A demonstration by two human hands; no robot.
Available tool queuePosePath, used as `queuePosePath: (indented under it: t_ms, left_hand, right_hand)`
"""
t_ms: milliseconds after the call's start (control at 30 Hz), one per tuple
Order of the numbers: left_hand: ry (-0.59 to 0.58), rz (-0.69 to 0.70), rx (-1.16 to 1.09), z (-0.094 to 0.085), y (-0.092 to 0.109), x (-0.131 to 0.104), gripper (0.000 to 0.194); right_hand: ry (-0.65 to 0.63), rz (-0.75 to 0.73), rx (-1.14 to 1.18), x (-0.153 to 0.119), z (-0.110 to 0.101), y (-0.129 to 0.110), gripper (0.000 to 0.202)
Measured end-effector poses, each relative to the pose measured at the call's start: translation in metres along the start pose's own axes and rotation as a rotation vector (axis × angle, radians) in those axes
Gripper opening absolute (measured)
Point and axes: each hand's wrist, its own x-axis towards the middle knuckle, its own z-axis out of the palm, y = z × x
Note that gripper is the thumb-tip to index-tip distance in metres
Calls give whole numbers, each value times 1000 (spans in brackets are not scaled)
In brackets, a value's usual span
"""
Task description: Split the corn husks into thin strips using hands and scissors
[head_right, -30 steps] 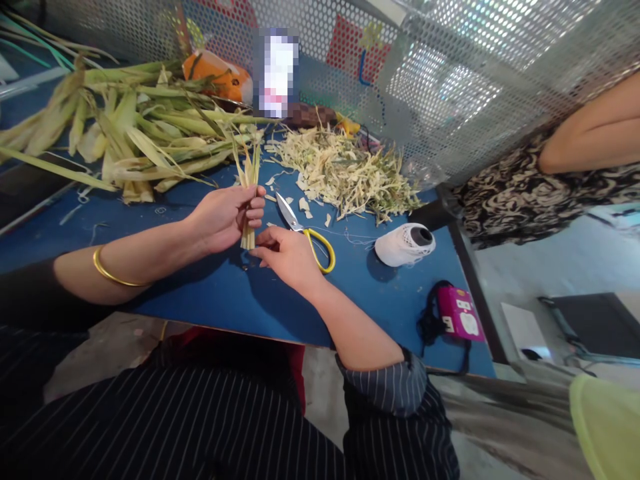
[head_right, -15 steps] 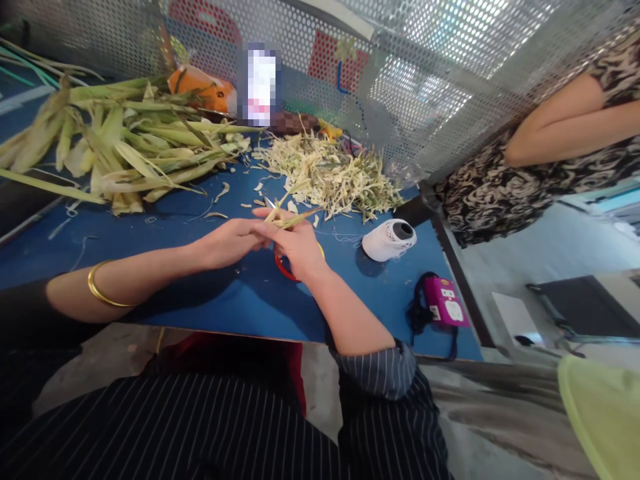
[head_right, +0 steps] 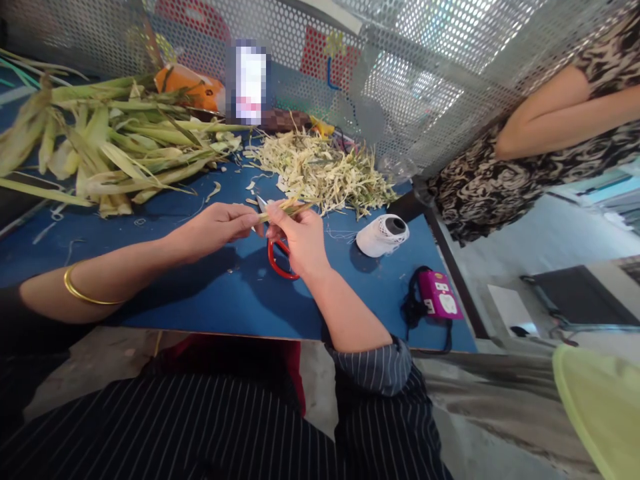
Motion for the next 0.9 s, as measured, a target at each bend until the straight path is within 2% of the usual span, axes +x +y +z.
queuePosePath:
  t_ms: [133, 467, 567, 667, 767, 833, 900]
  left_hand:
    - [26, -14, -28, -6, 2, 0, 29]
    - [78, -27, 23, -26, 8, 2, 18]
    - [1, -47, 57, -35, 7, 4, 16]
    - [-106, -139, 87, -43, 8, 5, 21]
    - [-117, -246, 8, -39, 9, 6, 33]
    - [-83, -276, -107, -29, 8, 6, 33]
    - [-38, -245, -209, -16, 5, 4, 27]
  right_hand:
    - [42, -17, -72, 3, -4, -2, 24]
    - [57, -15, -21, 7, -14, -12, 23]
    - [68, -57, -96, 8, -15, -10, 22]
    - [52, -101, -165, 7, -13, -7, 19]
    - [20, -113, -220, 4, -8, -2, 15]
    - [-6, -114, -248, 2, -4, 1, 14]
    - [-30, -122, -274, -1, 0, 4, 13]
